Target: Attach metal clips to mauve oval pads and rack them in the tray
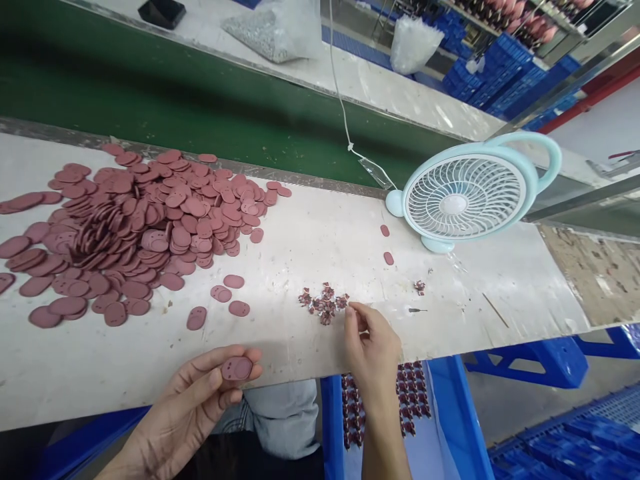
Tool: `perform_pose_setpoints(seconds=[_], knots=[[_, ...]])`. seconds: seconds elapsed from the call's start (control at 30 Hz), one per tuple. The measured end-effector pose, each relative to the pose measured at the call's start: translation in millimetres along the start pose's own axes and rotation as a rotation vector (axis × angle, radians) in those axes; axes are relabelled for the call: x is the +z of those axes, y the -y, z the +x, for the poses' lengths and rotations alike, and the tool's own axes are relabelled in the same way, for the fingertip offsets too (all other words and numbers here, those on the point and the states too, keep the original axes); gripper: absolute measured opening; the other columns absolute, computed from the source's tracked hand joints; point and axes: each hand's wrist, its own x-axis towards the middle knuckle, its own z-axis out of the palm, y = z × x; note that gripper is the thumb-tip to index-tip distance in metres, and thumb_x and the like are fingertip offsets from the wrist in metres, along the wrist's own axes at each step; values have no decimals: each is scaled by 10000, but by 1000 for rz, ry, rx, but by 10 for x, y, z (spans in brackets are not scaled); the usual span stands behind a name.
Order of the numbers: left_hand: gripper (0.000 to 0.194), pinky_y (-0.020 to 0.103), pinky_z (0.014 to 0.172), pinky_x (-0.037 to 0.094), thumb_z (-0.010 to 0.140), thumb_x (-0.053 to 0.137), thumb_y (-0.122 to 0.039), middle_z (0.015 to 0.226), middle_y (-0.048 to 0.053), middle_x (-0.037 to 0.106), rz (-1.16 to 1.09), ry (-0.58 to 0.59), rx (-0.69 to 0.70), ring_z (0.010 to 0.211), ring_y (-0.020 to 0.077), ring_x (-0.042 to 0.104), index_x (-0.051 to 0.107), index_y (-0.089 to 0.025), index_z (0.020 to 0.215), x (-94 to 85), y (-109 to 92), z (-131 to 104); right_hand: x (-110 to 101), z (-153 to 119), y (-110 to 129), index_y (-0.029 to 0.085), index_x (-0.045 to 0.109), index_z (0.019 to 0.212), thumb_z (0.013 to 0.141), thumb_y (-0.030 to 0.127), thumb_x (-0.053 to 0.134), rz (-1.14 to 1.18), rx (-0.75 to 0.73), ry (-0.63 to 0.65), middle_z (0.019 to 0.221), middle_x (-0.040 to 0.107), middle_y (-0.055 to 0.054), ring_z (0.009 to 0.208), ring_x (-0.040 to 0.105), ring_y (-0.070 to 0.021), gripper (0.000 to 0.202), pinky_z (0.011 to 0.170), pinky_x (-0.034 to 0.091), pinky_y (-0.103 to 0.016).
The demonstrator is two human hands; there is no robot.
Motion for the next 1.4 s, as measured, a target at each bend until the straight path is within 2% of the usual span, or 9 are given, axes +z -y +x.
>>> perform_pose_setpoints(seconds=[0.1,0.2,0.4,0.67,0.8,0.87,0.97,1.13,1.4], knots=[[258,195,723,647,799,860,-252,1154,129,807,-6,2,-6,1000,244,779,815,-166,1037,-17,14,5,43,217,-23,205,747,877,895,513,692,-244,23,-2,795,737,-79,768,657,-278,314,727,466,-401],[249,192,725,646,810,849,-255,1145,123,811,-17,40,-3,998,236,777,815,-173,1042,-47,35,10,62,346,-44,213,724,846,897,508,670,-370,24,32,776,739,-65,773,668,-283,304,742,450,-403],[227,193,739,640,848,810,-257,1167,119,804,-8,62,17,1015,228,768,811,-185,1063,-116,61,37,78,285,-7,198,725,1009,910,455,633,-454,-9,97,930,762,-78,846,692,-276,290,789,479,-405],[229,186,742,636,852,809,-259,1173,119,802,-2,89,26,1019,218,770,809,-189,1070,-118,75,61,0,307,-4,220,736,913,884,361,669,-441,-43,113,855,722,-45,805,667,-251,158,770,507,-406],[228,183,759,628,824,842,-270,1179,102,804,1,124,67,1040,218,769,817,-214,1044,-81,87,65,-60,-2,211,253,728,965,898,406,720,-131,-27,58,912,702,-45,767,673,-221,167,623,564,-333],[223,185,780,621,824,844,-266,1189,86,803,14,143,97,1068,224,765,817,-234,1042,-82,118,79,-45,-228,343,281,753,974,893,376,757,161,-51,200,962,704,-47,748,688,-202,124,531,566,-277],[218,198,824,616,838,831,-253,1194,65,803,40,192,168,1081,217,761,812,-255,1055,-102,178,107,60,-507,487,318,795,1008,897,243,764,419,-101,473,971,730,-46,795,722,-192,138,564,602,-235],[233,258,974,598,868,798,-211,1245,54,784,102,298,274,1094,193,750,799,-261,1095,-143,239,121,281,-661,550,302,806,1014,924,197,738,550,8,545,910,775,-40,751,728,-164,155,620,607,-215],[252,234,952,600,861,794,-146,1232,45,788,98,318,298,1081,182,754,781,-263,1084,-152,255,94,295,-658,602,287,807,975,928,259,754,464,5,538,880,791,-32,699,733,-154,76,614,604,-209]])
